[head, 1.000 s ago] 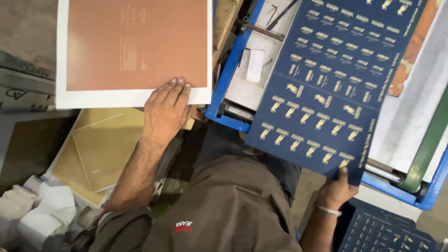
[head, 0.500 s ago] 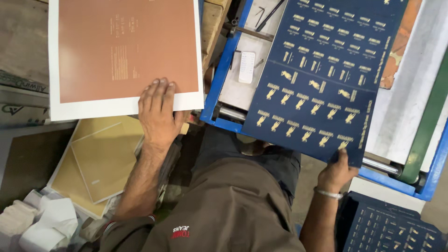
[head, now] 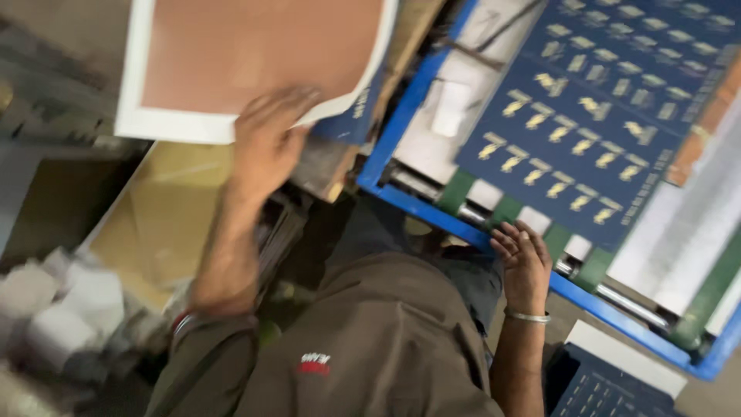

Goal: The person repeatedly feeds blue printed sheets into a blue industrial machine with rollers. The person picks up a sheet from a stack on the left, places it onto the machine's input tray, and guides it through the rollers. This repetitive action continues throughout the clip.

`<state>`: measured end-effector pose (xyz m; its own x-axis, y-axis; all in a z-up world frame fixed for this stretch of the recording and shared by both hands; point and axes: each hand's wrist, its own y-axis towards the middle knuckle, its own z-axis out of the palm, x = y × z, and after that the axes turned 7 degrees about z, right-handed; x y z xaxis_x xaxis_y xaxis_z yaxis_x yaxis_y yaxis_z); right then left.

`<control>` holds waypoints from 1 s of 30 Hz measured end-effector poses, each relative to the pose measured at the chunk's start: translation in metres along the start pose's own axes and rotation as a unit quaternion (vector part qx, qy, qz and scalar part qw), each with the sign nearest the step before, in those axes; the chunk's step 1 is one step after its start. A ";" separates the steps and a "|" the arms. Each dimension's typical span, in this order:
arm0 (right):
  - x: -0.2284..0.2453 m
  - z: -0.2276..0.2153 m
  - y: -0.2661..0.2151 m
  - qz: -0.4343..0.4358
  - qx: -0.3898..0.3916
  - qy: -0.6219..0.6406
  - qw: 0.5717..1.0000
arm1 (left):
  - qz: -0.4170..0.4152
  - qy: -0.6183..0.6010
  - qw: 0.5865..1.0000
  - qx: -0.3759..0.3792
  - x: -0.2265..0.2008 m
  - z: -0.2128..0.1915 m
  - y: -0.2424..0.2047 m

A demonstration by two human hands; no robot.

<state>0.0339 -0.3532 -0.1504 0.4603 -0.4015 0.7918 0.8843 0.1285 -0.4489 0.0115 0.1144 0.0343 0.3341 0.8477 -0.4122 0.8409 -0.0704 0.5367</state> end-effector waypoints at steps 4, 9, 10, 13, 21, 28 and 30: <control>0.028 0.075 -0.017 -0.002 0.135 -0.085 0.987 | 0.030 0.005 1.000 0.005 -0.051 0.045 0.006; 0.051 0.161 -0.031 -0.048 0.312 0.008 0.949 | 0.127 0.144 0.978 0.082 -0.116 0.095 -0.008; 0.051 0.171 -0.030 -0.051 0.329 0.033 0.942 | 0.132 0.135 0.978 0.091 -0.118 0.100 -0.010; 0.039 0.179 -0.026 -0.024 0.232 0.094 0.968 | 0.124 0.133 0.972 0.147 -0.118 0.107 -0.013; 0.054 0.068 0.011 -0.118 -0.046 0.100 0.987 | 0.105 0.123 0.977 0.139 -0.087 0.068 -0.011; 0.057 -0.053 0.006 -0.228 -0.250 0.085 0.937 | 0.034 0.235 0.964 0.123 -0.007 0.042 -0.003; 0.045 -0.078 -0.005 -0.245 -0.266 0.067 0.930 | 0.053 0.258 0.956 0.130 -0.005 0.041 -0.005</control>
<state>0.0440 -0.4428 -0.1446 -0.0340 -0.4081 0.9123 0.8048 -0.5524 -0.2172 0.0228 0.0891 0.0034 0.2252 0.9703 0.0889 0.9139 -0.2420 0.3259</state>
